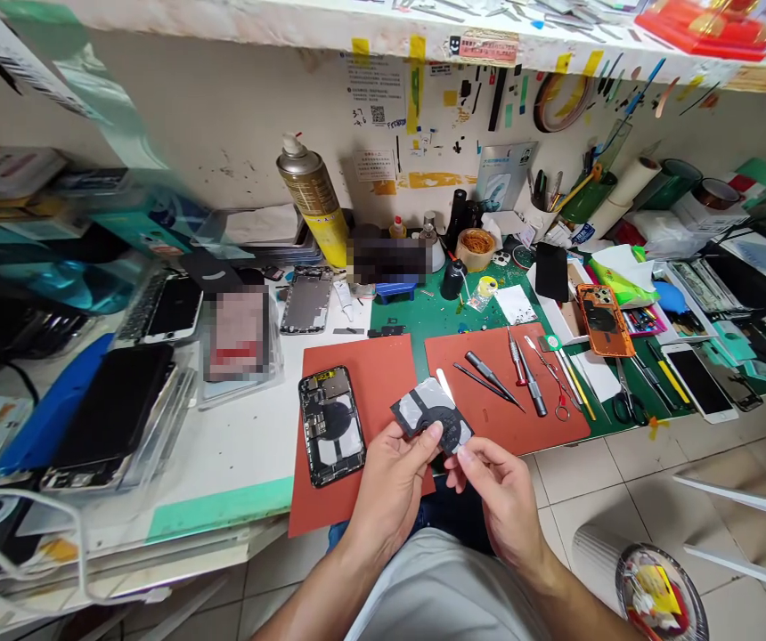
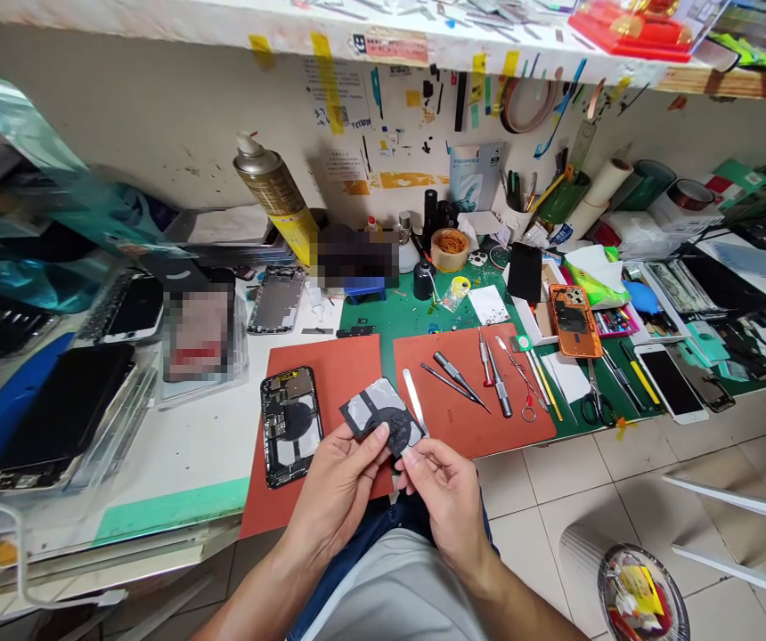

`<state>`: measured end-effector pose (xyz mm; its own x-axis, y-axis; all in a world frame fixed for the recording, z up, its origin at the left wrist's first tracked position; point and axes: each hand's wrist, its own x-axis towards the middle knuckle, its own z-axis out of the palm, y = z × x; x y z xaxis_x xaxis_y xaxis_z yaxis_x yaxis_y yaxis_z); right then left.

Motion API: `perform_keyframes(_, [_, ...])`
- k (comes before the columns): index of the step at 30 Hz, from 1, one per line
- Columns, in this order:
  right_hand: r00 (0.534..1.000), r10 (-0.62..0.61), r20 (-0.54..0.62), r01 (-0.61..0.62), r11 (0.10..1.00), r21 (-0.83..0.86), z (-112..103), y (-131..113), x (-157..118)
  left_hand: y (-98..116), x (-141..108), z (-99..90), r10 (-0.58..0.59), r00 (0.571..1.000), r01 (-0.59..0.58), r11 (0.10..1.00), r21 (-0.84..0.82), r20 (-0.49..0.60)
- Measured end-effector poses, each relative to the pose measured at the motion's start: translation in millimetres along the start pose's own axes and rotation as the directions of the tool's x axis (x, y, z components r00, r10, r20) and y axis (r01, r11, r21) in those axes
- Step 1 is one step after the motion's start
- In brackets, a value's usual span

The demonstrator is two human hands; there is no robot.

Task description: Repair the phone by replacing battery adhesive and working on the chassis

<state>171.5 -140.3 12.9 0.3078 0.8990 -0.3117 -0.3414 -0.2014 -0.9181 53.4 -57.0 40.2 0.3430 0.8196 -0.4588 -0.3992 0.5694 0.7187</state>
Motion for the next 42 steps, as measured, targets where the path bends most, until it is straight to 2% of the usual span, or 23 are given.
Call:
perform_keyframes(3, [0.999, 0.004, -0.035, -0.003, 1.0, 0.012, 2.1, -0.1, 0.3, -2.6, -2.7, -2.4, 0.007, 0.999, -0.006, 1.0, -0.019, 0.047])
perform_keyframes(6, [0.999, -0.011, -0.045, 0.011, 1.0, 0.004, 1.4, -2.3, 1.3, -4.2, -5.6, -5.8, 0.015, 0.999, -0.013, 0.999, -0.041, 0.051])
perform_keyframes(13, [0.998, -0.05, -0.026, 0.049, 0.999, -0.02, -2.0, -4.9, 0.7, -7.6, -4.2, -9.2, 0.053, 0.996, -0.055, 0.998, -0.021, -0.067])
perform_keyframes(20, [0.997, -0.062, -0.048, 0.054, 0.985, -0.165, 2.7, -17.5, 1.1, -12.2, -1.4, -8.2, 0.077, 0.994, -0.08, 0.996, -0.033, -0.08])
perform_keyframes(25, [0.996, -0.071, -0.045, 0.059, 0.973, -0.223, 1.1, -20.4, 3.8, -16.3, -1.2, -10.9, 0.098, 0.991, -0.097, 0.995, 0.022, -0.09])
perform_keyframes(34, [0.991, -0.13, -0.019, 0.113, 0.918, -0.38, -2.5, -19.3, 7.3, -29.3, 0.0, -28.3, 0.167, 0.982, -0.146, 0.968, 0.205, -0.09])
perform_keyframes(42, [0.988, -0.153, -0.003, 0.137, 0.893, -0.429, -1.1, -19.8, 7.3, -19.0, 2.3, -15.0, 0.126, 0.986, -0.124, 0.992, 0.031, -0.111])
